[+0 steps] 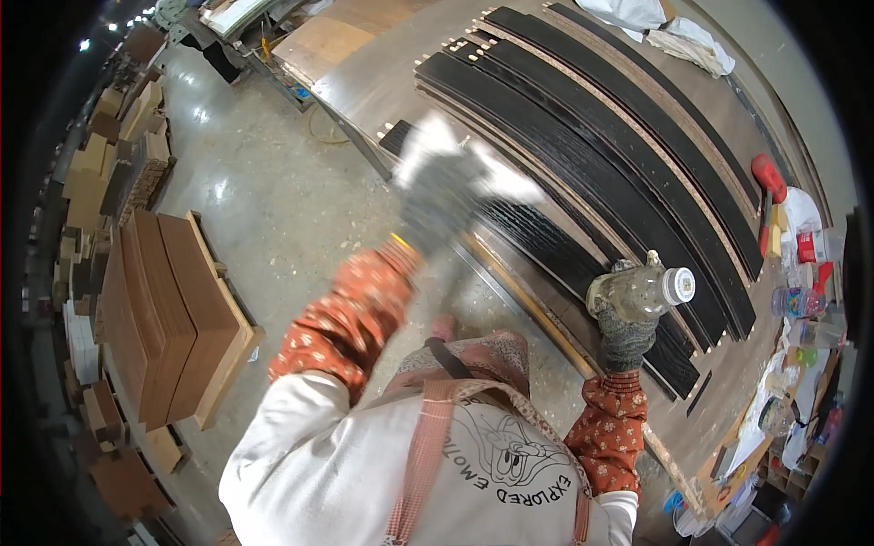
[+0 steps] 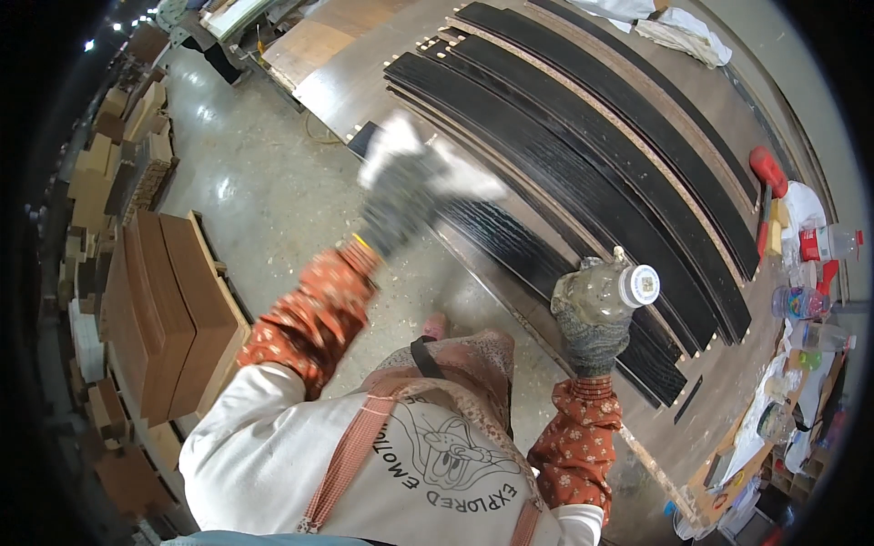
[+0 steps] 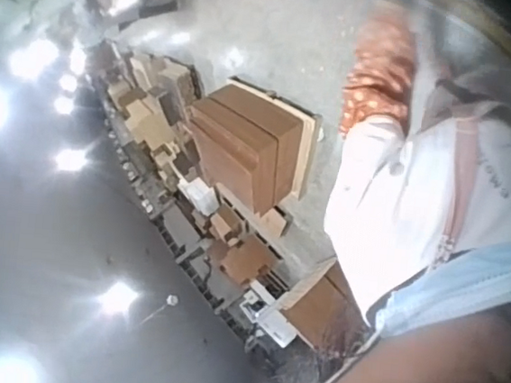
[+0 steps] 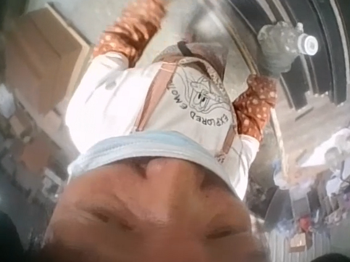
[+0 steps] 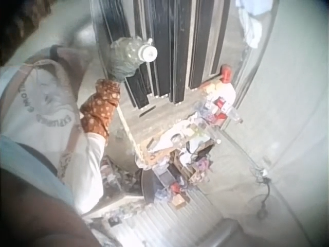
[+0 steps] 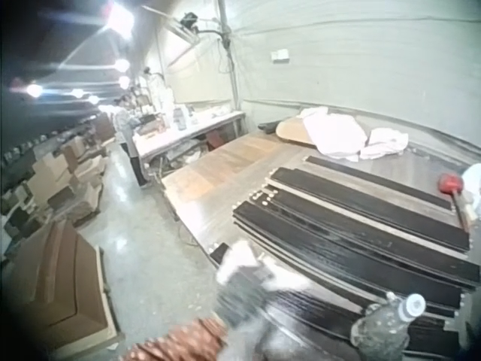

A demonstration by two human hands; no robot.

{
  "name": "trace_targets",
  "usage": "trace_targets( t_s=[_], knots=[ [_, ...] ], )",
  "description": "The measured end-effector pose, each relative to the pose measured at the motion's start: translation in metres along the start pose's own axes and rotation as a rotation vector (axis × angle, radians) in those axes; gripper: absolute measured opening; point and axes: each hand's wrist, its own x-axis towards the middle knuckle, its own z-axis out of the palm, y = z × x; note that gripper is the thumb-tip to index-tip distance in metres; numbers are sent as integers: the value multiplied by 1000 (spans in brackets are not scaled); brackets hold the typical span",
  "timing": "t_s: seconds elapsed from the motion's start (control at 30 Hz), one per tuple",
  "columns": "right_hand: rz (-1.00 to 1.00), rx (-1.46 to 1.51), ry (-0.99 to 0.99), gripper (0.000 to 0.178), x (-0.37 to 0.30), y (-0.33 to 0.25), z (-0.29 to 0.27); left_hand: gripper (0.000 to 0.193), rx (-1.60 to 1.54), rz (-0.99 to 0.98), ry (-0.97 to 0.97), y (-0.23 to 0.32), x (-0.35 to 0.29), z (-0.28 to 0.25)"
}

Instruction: The person applies liquid from a bottle onto a cloth and wipes down several black wooden furniture components on a workbench.

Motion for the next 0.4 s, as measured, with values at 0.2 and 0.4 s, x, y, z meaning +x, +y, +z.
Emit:
trace_targets(
  t_s=[0.2, 0.4],
  knots=[
    [168, 409, 68, 24, 1, -10, 0, 19, 402, 126, -10, 14, 14, -14],
    [249, 633, 104, 51, -7, -4, -3, 25, -116, 291, 192, 45, -19, 24]
  ],
)
